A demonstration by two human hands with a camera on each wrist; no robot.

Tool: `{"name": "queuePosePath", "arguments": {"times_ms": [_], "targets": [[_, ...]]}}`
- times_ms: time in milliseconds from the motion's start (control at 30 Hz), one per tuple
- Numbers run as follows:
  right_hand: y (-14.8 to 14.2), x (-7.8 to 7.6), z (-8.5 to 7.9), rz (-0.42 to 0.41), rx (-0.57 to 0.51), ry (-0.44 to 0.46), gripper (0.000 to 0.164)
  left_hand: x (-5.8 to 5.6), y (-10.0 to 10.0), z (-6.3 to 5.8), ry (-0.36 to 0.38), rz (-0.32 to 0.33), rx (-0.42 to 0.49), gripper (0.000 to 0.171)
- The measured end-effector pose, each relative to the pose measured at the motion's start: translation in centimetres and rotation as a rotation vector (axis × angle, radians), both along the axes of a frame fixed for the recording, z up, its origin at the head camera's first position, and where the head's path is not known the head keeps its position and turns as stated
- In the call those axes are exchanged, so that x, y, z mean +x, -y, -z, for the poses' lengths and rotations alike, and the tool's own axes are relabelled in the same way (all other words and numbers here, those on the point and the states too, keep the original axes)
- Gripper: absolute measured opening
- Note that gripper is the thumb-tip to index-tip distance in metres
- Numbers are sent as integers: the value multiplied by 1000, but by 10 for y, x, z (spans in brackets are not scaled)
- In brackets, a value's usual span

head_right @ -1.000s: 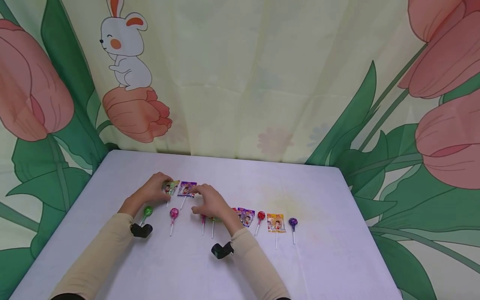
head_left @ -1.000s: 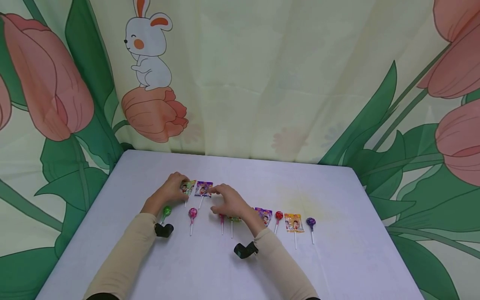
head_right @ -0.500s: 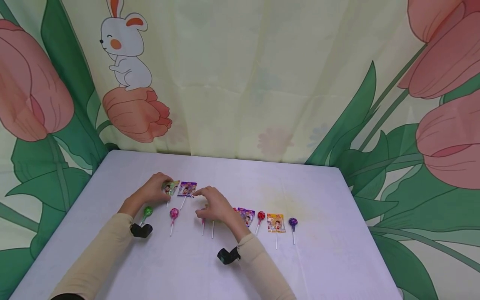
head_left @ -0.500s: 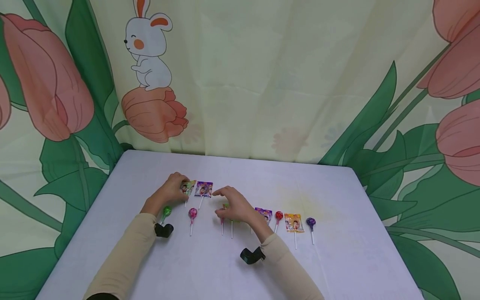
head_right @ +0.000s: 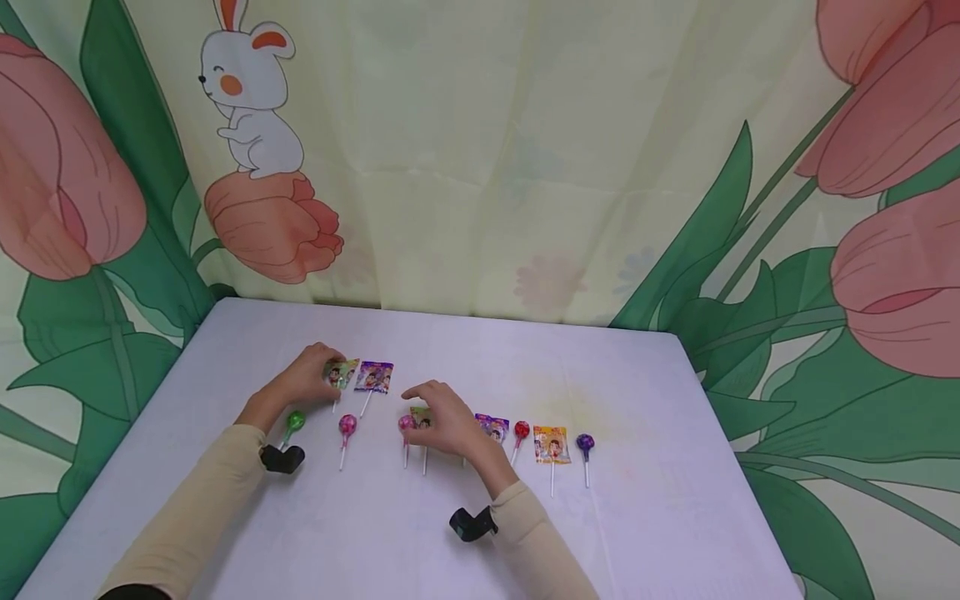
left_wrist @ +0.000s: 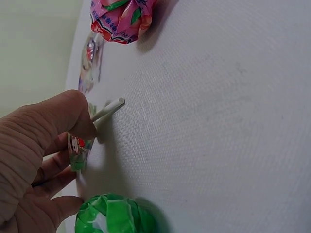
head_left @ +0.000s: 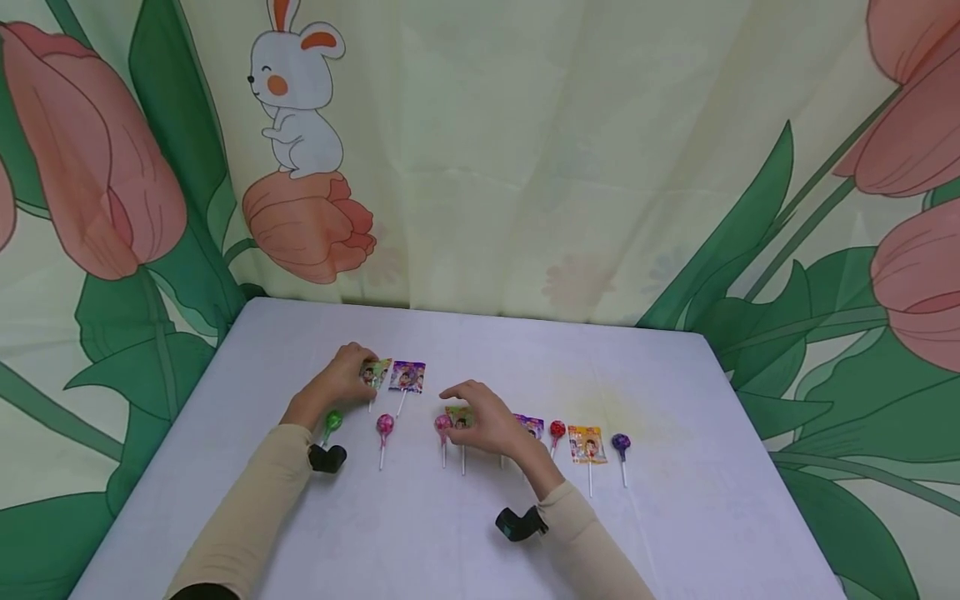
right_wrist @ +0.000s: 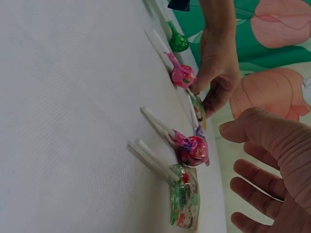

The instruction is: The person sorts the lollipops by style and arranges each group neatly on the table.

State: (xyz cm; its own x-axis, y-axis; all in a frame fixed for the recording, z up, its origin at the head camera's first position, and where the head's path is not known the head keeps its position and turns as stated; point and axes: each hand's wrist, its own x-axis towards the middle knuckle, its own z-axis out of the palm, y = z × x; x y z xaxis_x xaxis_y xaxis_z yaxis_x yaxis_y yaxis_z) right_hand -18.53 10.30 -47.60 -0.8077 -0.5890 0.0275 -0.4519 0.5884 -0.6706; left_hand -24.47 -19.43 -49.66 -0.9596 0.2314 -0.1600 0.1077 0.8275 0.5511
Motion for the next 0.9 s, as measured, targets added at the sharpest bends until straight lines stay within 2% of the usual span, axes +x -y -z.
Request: {"name": "queuePosePath", "arguments": {"times_ms": [200, 533, 900], "targets": [[-9, 3, 3, 8, -4, -5, 53, 0, 0, -2, -9, 6, 4, 64], [-22, 8, 11, 38, 77, 25, 53, 1, 0, -3, 10, -6, -2, 64], [-26, 3, 18, 7, 102, 34, 56, 2, -1, -3, 32, -24, 0, 65]]}}
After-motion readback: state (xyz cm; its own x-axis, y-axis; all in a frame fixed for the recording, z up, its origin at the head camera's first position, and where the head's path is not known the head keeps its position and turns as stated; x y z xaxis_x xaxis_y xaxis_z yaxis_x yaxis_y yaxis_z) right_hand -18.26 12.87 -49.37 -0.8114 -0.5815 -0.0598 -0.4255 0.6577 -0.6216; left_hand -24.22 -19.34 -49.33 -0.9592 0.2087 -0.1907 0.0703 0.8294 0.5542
